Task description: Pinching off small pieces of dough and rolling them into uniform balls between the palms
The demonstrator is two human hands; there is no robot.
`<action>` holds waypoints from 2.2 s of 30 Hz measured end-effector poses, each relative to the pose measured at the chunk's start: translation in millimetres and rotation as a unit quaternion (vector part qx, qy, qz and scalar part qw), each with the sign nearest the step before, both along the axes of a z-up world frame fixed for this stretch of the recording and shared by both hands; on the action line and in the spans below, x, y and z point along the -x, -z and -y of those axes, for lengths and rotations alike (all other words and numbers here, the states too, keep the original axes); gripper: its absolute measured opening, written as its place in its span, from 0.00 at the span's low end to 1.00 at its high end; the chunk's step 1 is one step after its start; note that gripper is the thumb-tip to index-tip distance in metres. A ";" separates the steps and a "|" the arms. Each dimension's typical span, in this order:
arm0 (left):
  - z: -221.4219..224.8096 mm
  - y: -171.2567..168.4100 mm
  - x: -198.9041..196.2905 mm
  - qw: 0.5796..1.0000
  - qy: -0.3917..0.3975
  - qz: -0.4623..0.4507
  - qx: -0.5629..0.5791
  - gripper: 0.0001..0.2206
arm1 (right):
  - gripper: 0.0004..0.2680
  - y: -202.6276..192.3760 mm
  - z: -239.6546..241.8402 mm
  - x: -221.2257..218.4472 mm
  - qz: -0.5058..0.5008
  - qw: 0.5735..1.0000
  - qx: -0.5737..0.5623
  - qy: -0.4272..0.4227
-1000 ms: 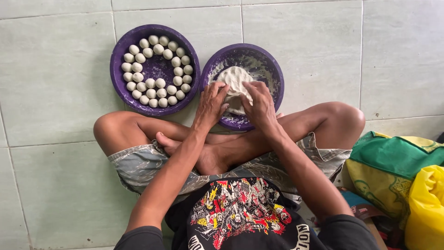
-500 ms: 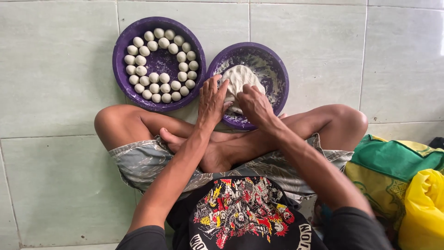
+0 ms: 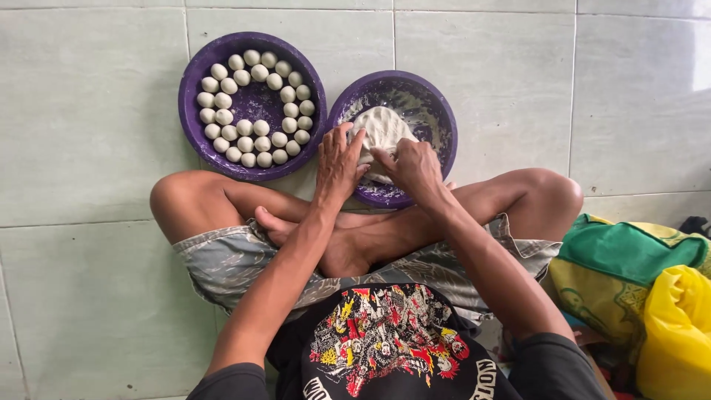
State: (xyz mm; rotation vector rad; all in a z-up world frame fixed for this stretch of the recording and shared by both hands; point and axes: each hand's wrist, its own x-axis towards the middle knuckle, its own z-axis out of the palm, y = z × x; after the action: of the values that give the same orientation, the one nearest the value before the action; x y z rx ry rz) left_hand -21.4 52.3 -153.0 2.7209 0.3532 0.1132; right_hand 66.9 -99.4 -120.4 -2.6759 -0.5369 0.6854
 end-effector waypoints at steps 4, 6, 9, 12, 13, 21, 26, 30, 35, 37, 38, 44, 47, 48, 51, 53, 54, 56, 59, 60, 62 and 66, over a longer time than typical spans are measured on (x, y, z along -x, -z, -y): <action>-2.4 -3.1 0.2 1.000 0.005 0.001 0.002 0.36 | 0.21 24.8 -11.9 -1.6 0.016 0.999 0.026 -0.013; -1.3 0.4 1.3 1.000 0.007 0.000 0.000 0.36 | 0.12 28.9 -3.9 -2.2 0.011 0.988 0.040 -0.152; -2.0 0.4 0.9 1.000 0.009 0.002 -0.001 0.36 | 0.08 -11.0 15.0 -9.1 0.086 0.922 0.047 -0.374; -1.8 0.3 0.3 1.000 0.010 0.007 -0.007 0.36 | 0.12 -50.3 31.1 -20.6 0.125 0.892 -0.017 -0.433; -1.5 -1.2 0.5 1.000 0.010 0.008 -0.005 0.36 | 0.12 -41.2 33.3 -22.1 0.125 0.893 -0.015 -0.433; 0.2 -2.5 0.1 1.000 0.011 -0.001 0.012 0.35 | 0.20 -26.6 2.0 1.0 -0.018 0.997 -0.060 -0.049; -0.7 -6.6 1.8 1.000 0.016 -0.008 0.000 0.36 | 0.10 39.3 14.9 -8.0 0.005 0.995 -0.074 -0.067; -1.0 -12.4 2.1 1.000 0.022 0.001 0.022 0.35 | 0.08 -2.8 23.2 -7.1 0.012 0.988 -0.135 -0.079; -0.7 -12.7 2.0 0.999 0.023 0.009 0.035 0.34 | 0.06 -47.9 22.9 -7.3 0.031 0.977 -0.205 -0.053; 0.0 -12.2 2.6 0.999 0.025 0.011 0.031 0.34 | 0.07 -61.6 25.2 -4.7 0.023 0.974 -0.220 -0.037; 0.6 -12.9 2.9 0.999 0.023 0.010 0.025 0.34 | 0.07 -71.3 26.3 -2.0 0.026 0.972 -0.233 -0.020; -0.8 1.9 2.4 0.998 0.026 0.046 0.044 0.34 | 0.12 -136.4 34.3 -5.9 -0.054 0.945 -0.319 0.053; -2.0 7.0 1.0 0.994 0.027 0.084 0.068 0.33 | 0.13 -124.5 35.2 -13.4 -0.105 0.920 -0.369 0.085; -1.6 10.6 -2.9 0.990 0.035 0.114 0.068 0.33 | 0.12 -117.4 34.9 -16.0 -0.139 0.908 -0.384 0.095; 0.4 -1.0 -4.8 0.974 0.061 0.162 0.143 0.36 | 0.13 -90.7 31.7 -7.4 -0.181 0.876 -0.417 0.159; 4.7 -3.7 -1.9 0.965 0.079 0.182 0.168 0.33 | 0.13 -92.0 27.3 0.5 -0.197 0.867 -0.429 0.159; 6.6 -5.1 -0.6 0.955 0.098 0.203 0.194 0.30 | 0.13 -92.6 25.0 4.4 -0.211 0.858 -0.441 0.158; 7.1 -14.3 -1.4 0.955 0.104 0.213 0.178 0.28 | 0.13 -73.7 25.0 4.5 -0.224 0.843 -0.457 0.172; 7.3 -15.1 -2.6 0.956 0.111 0.221 0.156 0.20 | 0.13 -61.5 25.0 7.0 -0.247 0.815 -0.487 0.193; 6.9 -13.5 -3.2 0.957 0.114 0.220 0.150 0.15 | 0.12 -60.3 24.6 7.8 -0.256 0.803 -0.500 0.201; 9.9 -9.1 -4.4 0.958 0.106 0.224 0.146 0.13 | 0.12 -54.0 20.4 12.5 -0.268 0.779 -0.522 0.223; 13.9 -21.8 -4.8 0.953 0.102 0.240 0.158 0.10 | 0.12 -42.4 16.6 11.5 -0.312 0.719 -0.568 0.251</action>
State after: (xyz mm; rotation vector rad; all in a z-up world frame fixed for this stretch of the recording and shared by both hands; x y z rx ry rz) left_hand -16.7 38.4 -131.3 2.2979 -0.0497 0.5927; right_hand 55.4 -116.0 -78.0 -1.2028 0.0322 0.6891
